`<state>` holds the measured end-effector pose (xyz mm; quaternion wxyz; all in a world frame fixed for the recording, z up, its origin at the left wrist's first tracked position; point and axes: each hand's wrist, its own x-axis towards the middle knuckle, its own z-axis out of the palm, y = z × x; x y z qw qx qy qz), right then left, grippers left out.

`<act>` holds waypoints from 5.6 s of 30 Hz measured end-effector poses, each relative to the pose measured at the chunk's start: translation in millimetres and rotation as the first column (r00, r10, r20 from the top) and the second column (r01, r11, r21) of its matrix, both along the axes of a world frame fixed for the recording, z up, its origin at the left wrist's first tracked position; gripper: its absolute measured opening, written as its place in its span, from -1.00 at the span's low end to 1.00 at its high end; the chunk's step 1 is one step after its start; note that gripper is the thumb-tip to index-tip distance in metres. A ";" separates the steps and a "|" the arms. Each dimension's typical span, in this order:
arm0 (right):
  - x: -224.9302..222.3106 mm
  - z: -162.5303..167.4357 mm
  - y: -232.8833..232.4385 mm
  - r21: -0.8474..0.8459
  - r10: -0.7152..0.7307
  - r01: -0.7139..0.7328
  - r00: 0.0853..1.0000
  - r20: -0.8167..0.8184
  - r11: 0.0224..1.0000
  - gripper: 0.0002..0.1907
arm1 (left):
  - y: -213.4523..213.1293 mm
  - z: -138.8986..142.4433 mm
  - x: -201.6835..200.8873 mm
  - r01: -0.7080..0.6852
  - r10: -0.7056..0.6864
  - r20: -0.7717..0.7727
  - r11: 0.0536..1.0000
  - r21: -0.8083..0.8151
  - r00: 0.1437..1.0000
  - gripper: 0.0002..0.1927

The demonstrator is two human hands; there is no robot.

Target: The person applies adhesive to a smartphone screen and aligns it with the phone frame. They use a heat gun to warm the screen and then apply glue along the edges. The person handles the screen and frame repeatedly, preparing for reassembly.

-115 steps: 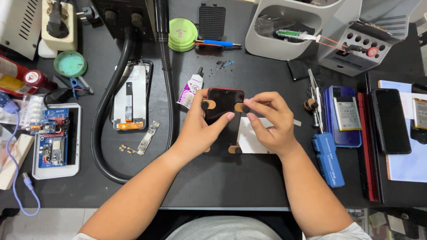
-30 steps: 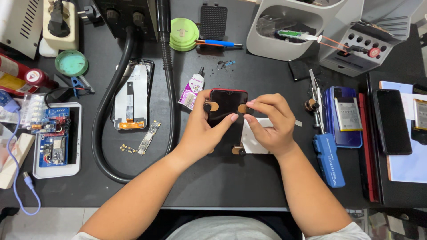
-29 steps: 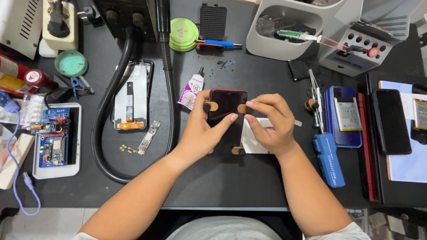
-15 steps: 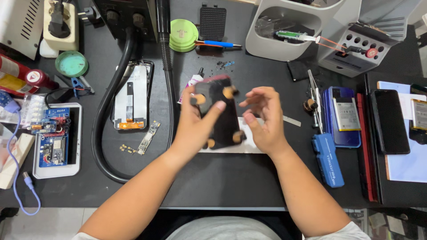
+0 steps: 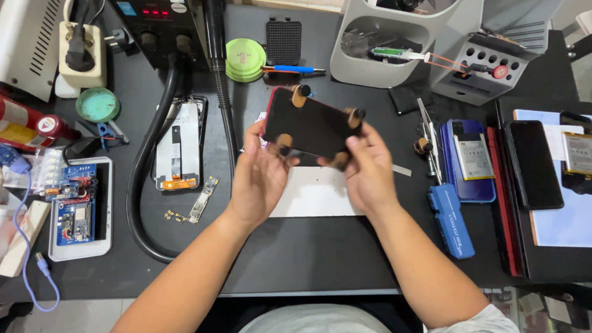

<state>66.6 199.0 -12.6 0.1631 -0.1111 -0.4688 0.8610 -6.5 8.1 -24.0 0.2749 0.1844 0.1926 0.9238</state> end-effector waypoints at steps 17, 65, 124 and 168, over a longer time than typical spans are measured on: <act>11.0 15.1 39.0 0.336 0.259 -0.330 0.936 0.238 0.882 -0.64 | 1.9 10.9 0.0 0.453 -0.573 0.056 0.580 -0.677 0.818 -0.52; 15.7 46.7 38.8 0.941 0.282 -0.040 0.958 -0.060 0.335 -0.65 | 1.7 21.6 7.3 0.014 -0.447 -0.340 0.622 -0.783 0.827 -0.35; 15.3 40.8 44.3 0.874 0.384 -0.273 0.917 0.109 0.402 -0.69 | 5.5 16.0 7.9 0.179 -0.446 -0.133 0.590 -0.787 0.885 -0.56; 15.3 35.8 33.2 0.840 0.350 -0.246 0.934 0.072 0.483 -0.74 | 6.2 15.4 7.7 0.107 -0.395 -0.191 0.621 -0.777 0.899 -0.56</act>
